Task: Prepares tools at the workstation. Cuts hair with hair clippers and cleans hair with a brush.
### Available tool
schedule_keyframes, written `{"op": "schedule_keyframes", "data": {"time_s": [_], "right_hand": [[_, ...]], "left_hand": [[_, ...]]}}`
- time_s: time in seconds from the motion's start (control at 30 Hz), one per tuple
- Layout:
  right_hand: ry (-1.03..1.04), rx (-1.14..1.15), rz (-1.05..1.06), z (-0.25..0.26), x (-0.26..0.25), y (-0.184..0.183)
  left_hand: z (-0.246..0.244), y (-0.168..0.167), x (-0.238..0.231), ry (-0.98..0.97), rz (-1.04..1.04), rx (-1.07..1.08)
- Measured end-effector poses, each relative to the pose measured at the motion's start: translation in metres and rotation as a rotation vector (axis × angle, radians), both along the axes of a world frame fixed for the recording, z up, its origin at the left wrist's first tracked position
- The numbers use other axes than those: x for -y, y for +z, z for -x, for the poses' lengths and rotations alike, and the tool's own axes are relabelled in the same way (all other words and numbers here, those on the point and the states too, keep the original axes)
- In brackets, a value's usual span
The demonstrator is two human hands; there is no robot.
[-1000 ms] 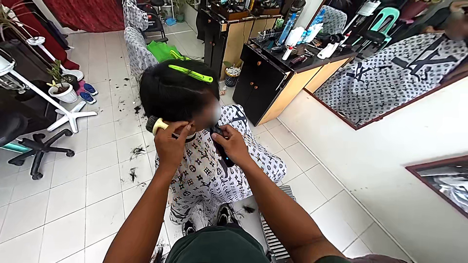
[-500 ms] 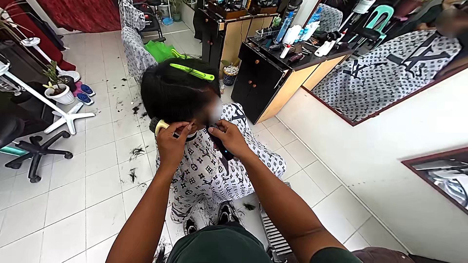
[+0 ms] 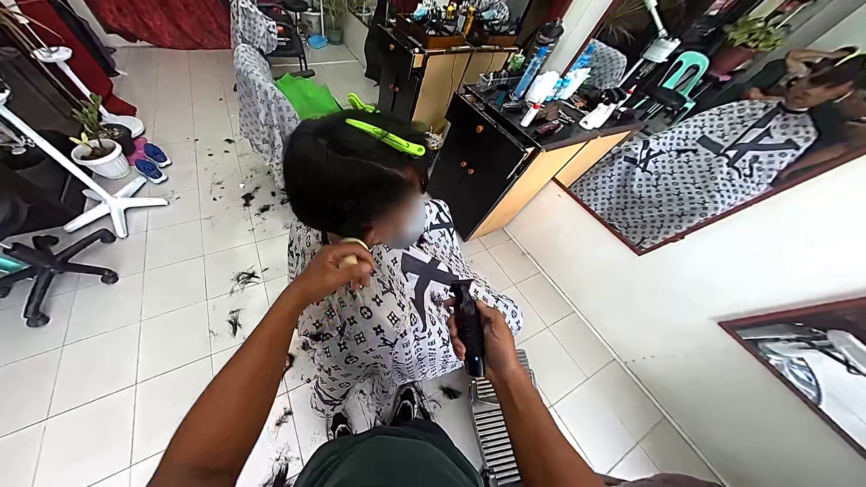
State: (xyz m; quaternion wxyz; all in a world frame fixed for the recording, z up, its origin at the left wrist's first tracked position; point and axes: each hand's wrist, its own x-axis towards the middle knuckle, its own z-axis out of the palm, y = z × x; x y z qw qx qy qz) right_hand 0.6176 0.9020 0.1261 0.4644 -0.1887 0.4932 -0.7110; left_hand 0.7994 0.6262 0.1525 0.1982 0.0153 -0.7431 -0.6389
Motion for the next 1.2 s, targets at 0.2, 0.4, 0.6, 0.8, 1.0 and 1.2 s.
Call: {"op": "schedule_keyframes", "data": {"time_s": [0.2, 0.4, 0.6, 0.8, 1.0, 1.2], "right_hand": [[-0.015, 0.081, 0.411, -0.014, -0.012, -0.009], [0.148, 0.042, 0.156, -0.006, -0.016, 0.004], [0.139, 0.030, 0.325, -0.013, 0.010, 0.013], [0.223, -0.434, 0.201, -0.026, 0.056, 0.045], [0.110, -1.154, -0.092, -0.042, 0.111, 0.059], [0.083, -1.371, -0.262, -0.049, 0.142, 0.054]], "left_hand": [[-0.011, -0.011, 0.002, -0.069, -0.176, -0.265], [-0.014, 0.012, -0.009, -0.055, 0.178, 0.053], [-0.027, 0.058, 0.005, 0.800, 0.691, -0.470], [-0.015, 0.057, 0.046, 0.784, 0.532, -0.206], [-0.008, 0.042, 0.056, 0.730, 0.470, -0.243], [-0.001, 0.039, 0.057, 0.704, 0.393, -0.296]]}}
